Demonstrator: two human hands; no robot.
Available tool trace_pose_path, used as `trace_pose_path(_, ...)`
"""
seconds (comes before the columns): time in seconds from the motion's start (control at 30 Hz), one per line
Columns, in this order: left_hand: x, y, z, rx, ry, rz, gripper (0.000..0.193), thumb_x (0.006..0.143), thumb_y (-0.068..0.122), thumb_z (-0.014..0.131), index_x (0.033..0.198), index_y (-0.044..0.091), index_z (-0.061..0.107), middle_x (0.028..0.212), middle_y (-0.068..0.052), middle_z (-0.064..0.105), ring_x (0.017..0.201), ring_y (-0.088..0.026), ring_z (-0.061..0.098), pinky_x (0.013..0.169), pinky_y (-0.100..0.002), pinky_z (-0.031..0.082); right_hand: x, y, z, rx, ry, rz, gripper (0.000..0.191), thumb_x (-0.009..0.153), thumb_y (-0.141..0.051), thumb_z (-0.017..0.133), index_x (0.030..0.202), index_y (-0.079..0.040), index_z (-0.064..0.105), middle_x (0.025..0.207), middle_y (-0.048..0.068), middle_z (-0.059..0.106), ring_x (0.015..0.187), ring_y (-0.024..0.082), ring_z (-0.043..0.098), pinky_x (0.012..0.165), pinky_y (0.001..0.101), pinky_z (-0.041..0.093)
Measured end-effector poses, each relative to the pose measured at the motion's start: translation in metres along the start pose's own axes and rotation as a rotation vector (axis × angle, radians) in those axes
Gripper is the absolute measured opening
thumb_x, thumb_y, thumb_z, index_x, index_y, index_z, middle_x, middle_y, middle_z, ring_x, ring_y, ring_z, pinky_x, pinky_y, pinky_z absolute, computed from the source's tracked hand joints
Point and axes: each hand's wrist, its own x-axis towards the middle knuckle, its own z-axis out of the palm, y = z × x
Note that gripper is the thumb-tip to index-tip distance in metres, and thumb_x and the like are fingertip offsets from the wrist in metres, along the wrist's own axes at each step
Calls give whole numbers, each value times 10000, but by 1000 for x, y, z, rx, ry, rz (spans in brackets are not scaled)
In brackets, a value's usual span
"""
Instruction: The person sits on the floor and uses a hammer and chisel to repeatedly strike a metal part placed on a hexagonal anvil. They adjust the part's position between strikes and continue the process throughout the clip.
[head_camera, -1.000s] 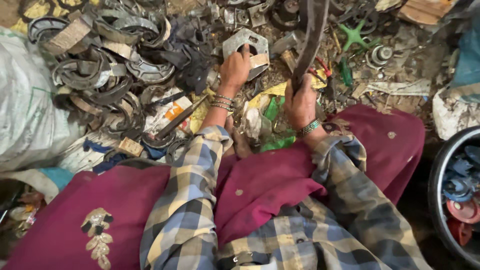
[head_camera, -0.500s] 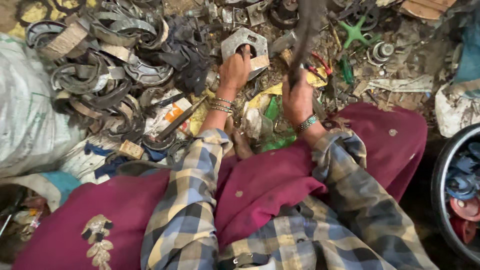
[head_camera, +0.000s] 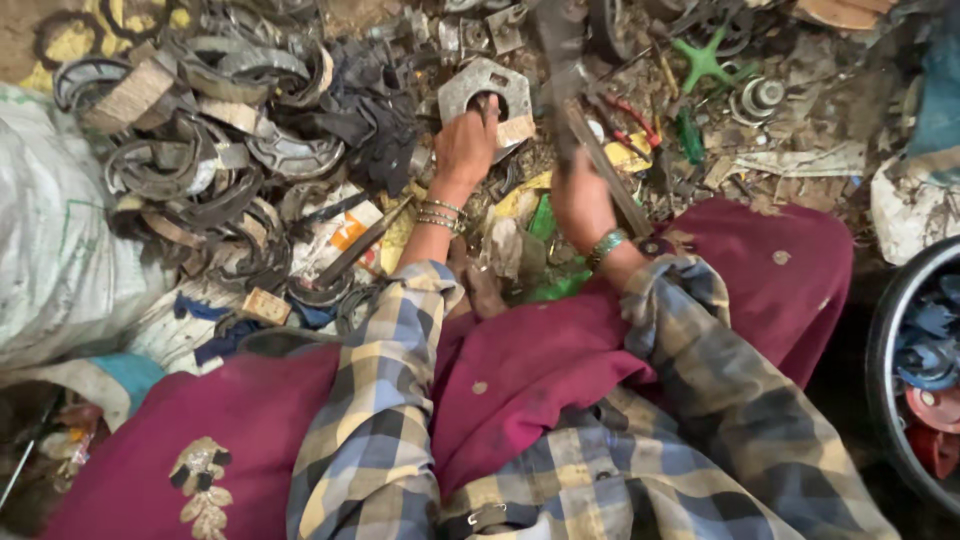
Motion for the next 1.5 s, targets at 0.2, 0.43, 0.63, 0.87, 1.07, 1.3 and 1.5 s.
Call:
trace_pose_path(0.2,7,7,-4,3,50,72,691,1045,502,389,720,-12,717,749,-323,672,723,-517,663,693,-589,528,1,3,6,-131,-140,43,475,987,-273,669,1267,62,482,753,287,668,682,483,650,608,567,495)
trace_pose_path(0.43,-3,6,-2,76,-29,14,750,1076,510,374,683,-30,714,764,-331,668,742,-510,673,733,-583,539,-1,2,2,-27,-100,154,352,1072,-166,563,1344,34,463,818,263,681,722,445,677,617,547,514)
trace_pose_path(0.63,6,17,-14,40,-21,11,735,1071,505,367,698,-25,715,743,-335,662,703,-503,675,708,-585,538,7,-6,1,-138,-20,-31,449,956,-200,662,1270,55,466,812,313,664,706,493,651,603,561,512)
trace_pose_path(0.87,-4,0,0,88,72,63,735,1063,494,394,632,-10,712,703,-305,661,661,-494,667,650,-586,531,-4,4,8,70,37,118,397,989,-181,641,1284,24,471,852,296,673,699,493,651,601,576,489)
trace_pose_path(1.07,4,10,-10,115,-11,14,738,1089,497,403,635,-12,685,695,-319,658,668,-490,668,655,-575,532,5,-5,9,-80,-232,153,384,988,-223,678,1219,10,478,806,300,664,744,491,650,658,577,492)
trace_pose_path(1.3,-9,-7,5,70,103,80,748,1070,513,392,623,-6,693,700,-305,662,666,-484,668,640,-568,529,-5,9,12,58,161,-18,363,1049,-166,596,1325,36,475,917,273,693,771,436,695,683,519,551)
trace_pose_path(1.5,0,8,-18,-48,-74,-110,772,1073,524,348,671,-48,675,666,-285,660,626,-455,681,601,-554,511,7,4,7,-158,-229,191,430,1015,-273,632,1261,42,472,850,291,683,768,478,669,644,552,515)
